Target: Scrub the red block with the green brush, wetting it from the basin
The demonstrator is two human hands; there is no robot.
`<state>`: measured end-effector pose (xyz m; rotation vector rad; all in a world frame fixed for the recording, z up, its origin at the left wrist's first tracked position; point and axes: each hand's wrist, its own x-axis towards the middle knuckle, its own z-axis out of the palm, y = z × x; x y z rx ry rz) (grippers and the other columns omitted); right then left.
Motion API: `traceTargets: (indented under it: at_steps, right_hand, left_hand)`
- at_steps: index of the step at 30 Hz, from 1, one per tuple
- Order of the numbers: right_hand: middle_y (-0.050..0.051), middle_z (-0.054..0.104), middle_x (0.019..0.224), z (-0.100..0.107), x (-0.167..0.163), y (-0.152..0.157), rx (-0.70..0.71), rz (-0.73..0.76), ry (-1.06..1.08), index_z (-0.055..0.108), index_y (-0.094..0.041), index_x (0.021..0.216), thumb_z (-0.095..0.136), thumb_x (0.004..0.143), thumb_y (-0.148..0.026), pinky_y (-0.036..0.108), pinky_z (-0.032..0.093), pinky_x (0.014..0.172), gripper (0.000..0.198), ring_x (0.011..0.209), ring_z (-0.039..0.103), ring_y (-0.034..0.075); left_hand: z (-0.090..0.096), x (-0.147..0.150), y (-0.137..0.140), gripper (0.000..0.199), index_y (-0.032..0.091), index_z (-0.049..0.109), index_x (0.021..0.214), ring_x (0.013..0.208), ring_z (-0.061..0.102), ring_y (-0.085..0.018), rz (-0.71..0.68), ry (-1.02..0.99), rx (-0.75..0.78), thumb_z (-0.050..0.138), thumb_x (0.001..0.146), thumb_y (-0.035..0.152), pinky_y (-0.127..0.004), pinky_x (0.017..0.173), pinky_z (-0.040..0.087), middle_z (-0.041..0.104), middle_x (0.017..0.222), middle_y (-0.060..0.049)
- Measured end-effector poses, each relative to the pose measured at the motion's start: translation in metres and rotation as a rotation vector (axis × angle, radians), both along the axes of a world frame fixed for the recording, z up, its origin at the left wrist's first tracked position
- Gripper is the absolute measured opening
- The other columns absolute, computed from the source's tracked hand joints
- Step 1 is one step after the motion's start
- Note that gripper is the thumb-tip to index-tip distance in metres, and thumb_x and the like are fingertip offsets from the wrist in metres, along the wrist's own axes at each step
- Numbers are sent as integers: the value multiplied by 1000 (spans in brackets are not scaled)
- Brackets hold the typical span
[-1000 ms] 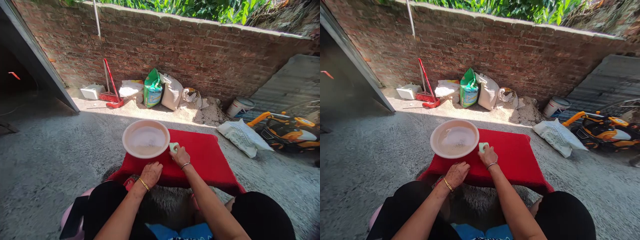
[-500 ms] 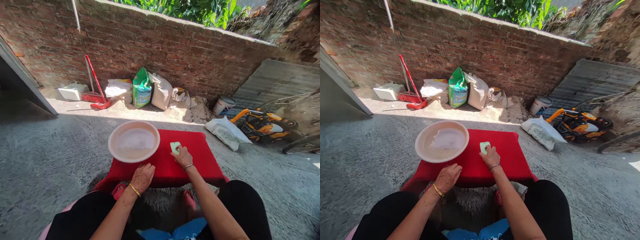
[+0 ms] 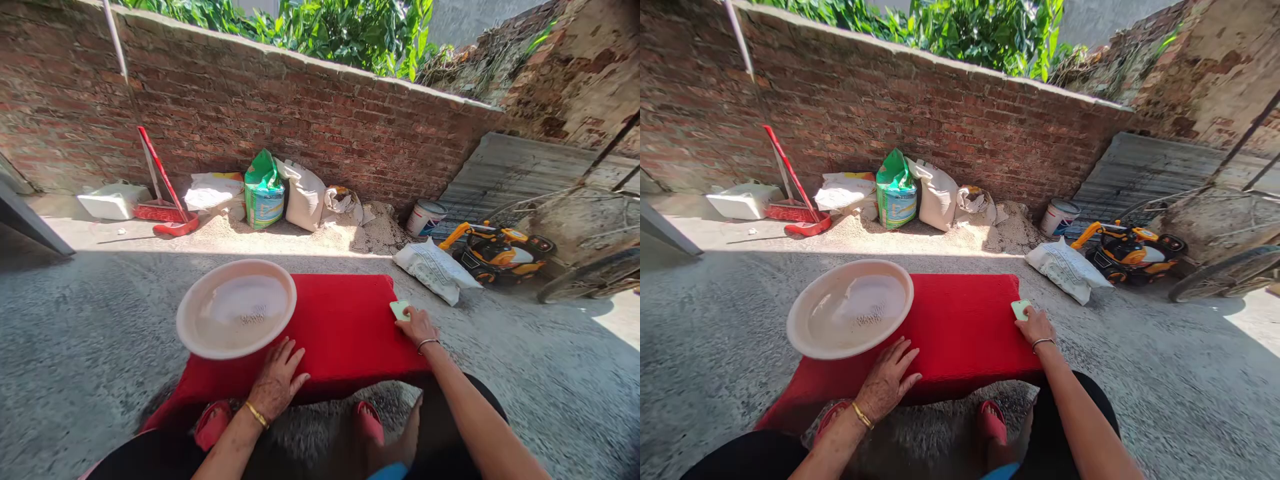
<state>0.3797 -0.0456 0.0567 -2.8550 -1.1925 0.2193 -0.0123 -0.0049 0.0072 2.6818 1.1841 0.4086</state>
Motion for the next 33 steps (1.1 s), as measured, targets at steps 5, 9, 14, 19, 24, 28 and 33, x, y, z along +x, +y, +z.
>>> traceTargets:
  at_steps: [5,9,14,19,24,28,33]
  right_hand:
    - [15,55,109,4,33,5,96,-119,-25,57,-22,115,49,80,-53,40,44,77,47,94,60,28]
    - [8,53,107,5,-33,71,177,135,82,57,-25,114,55,79,-52,32,45,77,44,91,59,21]
    - [9,52,111,8,-140,163,198,404,212,57,-27,116,55,80,-52,33,44,78,43,94,57,23]
    - [8,50,118,-4,-200,211,180,613,240,53,-30,122,51,84,-52,34,44,81,44,100,54,23]
    - [10,50,119,-19,-162,210,124,602,205,52,-29,123,51,84,-51,34,43,82,45,101,55,24]
    - [11,50,120,-17,-71,183,98,372,145,52,-27,124,51,84,-50,34,41,84,46,102,55,24]
    - [18,49,120,-9,47,120,64,-7,75,54,-22,123,50,83,-46,38,41,82,46,105,55,29]
  left_hand:
    - [-23,-7,7,45,27,53,128,133,39,-25,46,-5,46,55,85,40,-44,108,37,48,140,-7]
    - [-37,-11,12,47,28,53,129,130,43,-26,29,8,138,55,85,44,-44,105,40,51,138,-7]
    - [-41,-7,14,54,33,46,136,129,42,-28,15,41,212,52,85,51,-46,104,37,47,141,-8]
    - [-36,-5,12,57,34,42,138,129,41,-29,27,91,155,49,85,55,-48,104,32,45,143,-9]
    - [-34,-3,12,56,33,43,138,130,39,-29,18,107,165,47,86,54,-48,103,31,45,143,-8]
    - [-35,-2,12,55,31,46,136,129,40,-29,20,100,218,50,85,52,-47,104,30,45,143,-8]
    - [-31,0,12,53,30,50,133,130,40,-29,32,71,211,53,84,50,-48,105,29,47,141,-8]
